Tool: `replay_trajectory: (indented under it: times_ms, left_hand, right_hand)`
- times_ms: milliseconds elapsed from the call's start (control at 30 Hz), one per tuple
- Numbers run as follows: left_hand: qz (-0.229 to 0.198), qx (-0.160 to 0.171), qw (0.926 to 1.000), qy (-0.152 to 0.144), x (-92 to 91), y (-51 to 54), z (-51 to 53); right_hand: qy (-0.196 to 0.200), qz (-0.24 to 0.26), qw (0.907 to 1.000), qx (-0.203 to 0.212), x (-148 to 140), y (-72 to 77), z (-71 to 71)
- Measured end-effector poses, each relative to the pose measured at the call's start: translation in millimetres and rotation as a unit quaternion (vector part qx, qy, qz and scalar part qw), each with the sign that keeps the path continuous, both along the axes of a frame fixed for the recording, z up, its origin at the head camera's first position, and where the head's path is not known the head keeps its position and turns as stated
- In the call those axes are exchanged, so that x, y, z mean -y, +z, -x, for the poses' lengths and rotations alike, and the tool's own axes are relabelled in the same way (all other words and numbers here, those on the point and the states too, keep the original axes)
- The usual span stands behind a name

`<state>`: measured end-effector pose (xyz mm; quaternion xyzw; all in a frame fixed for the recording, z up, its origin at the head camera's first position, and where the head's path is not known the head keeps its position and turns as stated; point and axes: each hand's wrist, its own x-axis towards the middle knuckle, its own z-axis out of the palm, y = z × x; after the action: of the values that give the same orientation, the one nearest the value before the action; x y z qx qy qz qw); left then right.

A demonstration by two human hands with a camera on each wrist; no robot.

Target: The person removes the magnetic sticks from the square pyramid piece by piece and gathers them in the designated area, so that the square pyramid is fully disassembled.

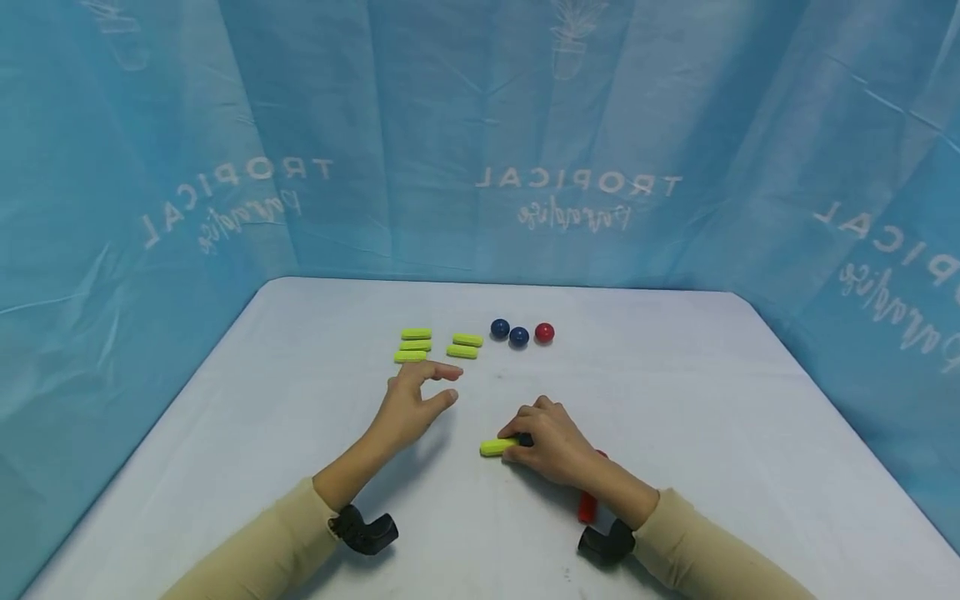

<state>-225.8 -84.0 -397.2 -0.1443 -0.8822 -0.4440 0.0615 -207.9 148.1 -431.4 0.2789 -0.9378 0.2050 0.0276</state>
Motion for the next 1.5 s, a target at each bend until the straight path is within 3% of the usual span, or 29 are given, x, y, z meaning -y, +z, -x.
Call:
replay_trajectory:
  times_ms: [200, 400, 633, 867, 1067, 1333, 1500]
  left_hand:
    - [-0.006, 0.018, 0.9998, -0.002, -3.4, -11.8, -13.9]
    - [-0.012, 0.037, 0.9992, -0.002, -5.0, -16.2, -23.6]
    - [-0.006, 0.048, 0.9982, -0.035, -9.1, -25.3, -27.7]
    - [0.070, 0.008, 0.9939, -0.085, -25.6, -37.1, -27.2]
    - [0.148, -0.030, 0.9844, -0.090, -38.2, -45.4, -24.6]
    - [0.162, -0.062, 0.9822, -0.072, -43.7, -48.1, -23.5]
    - [0.134, -0.054, 0.9872, -0.068, -44.3, -45.7, -24.0]
  right_hand:
    - [-0.035, -0.008, 0.9990, 0.027, -10, 6.9, -2.0]
    - [-0.073, 0.010, 0.9959, 0.053, -26, 11.7, -6.9]
    - [-0.100, 0.027, 0.9910, 0.084, -33, 7.1, -7.5]
    - [-0.099, 0.052, 0.9891, 0.097, -37, 2.6, -7.2]
    - [-0.098, 0.063, 0.9873, 0.108, -37, 0.4, -8.3]
    - [-0.096, 0.062, 0.9878, 0.106, -38, 0.1, -7.0]
    - [-0.094, 0.063, 0.9885, 0.100, -38, -0.3, -7.1]
